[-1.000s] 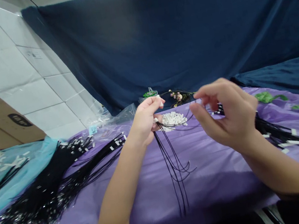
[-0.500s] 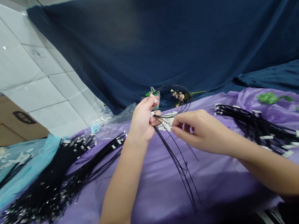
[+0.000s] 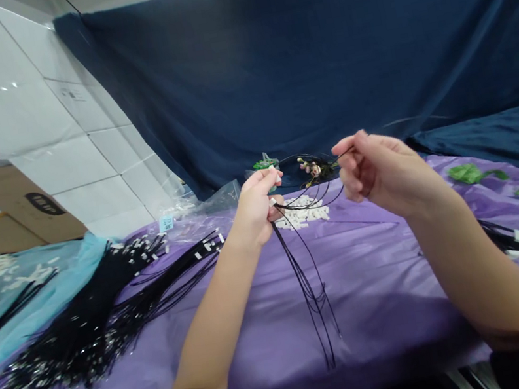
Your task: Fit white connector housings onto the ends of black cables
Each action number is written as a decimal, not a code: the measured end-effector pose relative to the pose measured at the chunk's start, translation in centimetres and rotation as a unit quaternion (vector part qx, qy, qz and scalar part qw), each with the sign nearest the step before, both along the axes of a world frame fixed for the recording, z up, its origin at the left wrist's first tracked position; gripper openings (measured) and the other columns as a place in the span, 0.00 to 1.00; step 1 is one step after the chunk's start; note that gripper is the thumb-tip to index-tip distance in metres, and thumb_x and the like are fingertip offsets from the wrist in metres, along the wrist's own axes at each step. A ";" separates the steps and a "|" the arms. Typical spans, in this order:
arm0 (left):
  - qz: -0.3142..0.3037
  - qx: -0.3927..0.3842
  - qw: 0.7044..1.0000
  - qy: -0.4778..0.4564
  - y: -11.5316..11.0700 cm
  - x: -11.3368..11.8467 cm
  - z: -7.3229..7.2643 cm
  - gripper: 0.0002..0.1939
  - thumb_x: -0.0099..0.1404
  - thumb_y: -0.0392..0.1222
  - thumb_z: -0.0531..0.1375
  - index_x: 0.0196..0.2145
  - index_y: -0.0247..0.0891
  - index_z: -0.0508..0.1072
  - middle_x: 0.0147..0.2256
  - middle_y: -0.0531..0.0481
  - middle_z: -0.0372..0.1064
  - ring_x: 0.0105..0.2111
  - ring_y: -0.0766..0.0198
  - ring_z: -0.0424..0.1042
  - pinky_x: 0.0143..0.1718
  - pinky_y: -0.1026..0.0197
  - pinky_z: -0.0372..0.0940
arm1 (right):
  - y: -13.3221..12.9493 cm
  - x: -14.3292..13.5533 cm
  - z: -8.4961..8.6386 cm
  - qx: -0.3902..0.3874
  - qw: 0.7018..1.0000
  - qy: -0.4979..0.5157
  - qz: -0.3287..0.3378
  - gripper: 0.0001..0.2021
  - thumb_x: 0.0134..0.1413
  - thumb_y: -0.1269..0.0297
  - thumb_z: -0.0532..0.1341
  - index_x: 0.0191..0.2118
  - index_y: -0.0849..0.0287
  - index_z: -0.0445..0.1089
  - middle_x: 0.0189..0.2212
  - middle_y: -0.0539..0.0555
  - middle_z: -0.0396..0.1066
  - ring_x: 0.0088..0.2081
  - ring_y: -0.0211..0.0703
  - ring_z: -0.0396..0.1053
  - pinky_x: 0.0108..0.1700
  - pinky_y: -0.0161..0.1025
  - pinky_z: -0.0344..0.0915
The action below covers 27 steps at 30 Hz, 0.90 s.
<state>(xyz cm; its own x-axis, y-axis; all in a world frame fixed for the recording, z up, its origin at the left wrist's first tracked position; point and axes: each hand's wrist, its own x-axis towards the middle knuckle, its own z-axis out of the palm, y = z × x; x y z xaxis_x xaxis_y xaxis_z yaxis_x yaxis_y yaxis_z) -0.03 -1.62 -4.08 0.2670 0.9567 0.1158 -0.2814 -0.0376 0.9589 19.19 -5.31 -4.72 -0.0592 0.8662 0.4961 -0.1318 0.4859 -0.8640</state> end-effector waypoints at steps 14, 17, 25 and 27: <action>-0.090 0.040 0.993 0.068 -1.3 0.2 -0.1 0.10 0.62 0.42 0.60 0.28 0.35 0.65 0.33 0.53 0.61 0.14 0.82 0.48 0.12 0.70 0.34 | -2.5 1.7 0.4 0.164 0.973 -0.145 -0.069 0.15 0.56 0.63 0.64 0.50 0.52 0.71 0.18 0.43 0.62 0.16 0.31 0.54 0.18 0.33 0.51; -0.118 0.031 0.991 0.059 -1.6 -0.1 0.1 0.09 0.60 0.42 0.61 0.27 0.35 0.65 0.34 0.52 0.62 0.15 0.82 0.48 0.12 0.70 0.33 | -2.8 0.5 0.0 0.204 0.925 -0.287 -0.144 0.06 0.56 0.65 0.63 0.41 0.56 0.72 0.21 0.46 0.69 0.20 0.33 0.62 0.23 0.33 0.58; -0.175 0.025 0.983 0.056 -2.1 -0.7 0.3 0.08 0.59 0.42 0.60 0.27 0.34 0.67 0.31 0.53 0.62 0.14 0.82 0.46 0.11 0.70 0.33 | -2.9 -0.8 -0.5 0.293 0.832 -0.371 -0.291 0.04 0.57 0.66 0.60 0.31 0.54 0.70 0.20 0.46 0.67 0.19 0.33 0.59 0.23 0.34 0.55; -0.181 0.021 0.982 0.055 -2.2 -0.7 0.3 0.09 0.59 0.42 0.60 0.27 0.34 0.67 0.31 0.53 0.62 0.14 0.82 0.46 0.11 0.70 0.33 | -2.9 -0.8 -0.5 0.295 0.831 -0.369 -0.293 0.04 0.57 0.66 0.60 0.30 0.54 0.70 0.20 0.46 0.68 0.19 0.33 0.59 0.23 0.34 0.55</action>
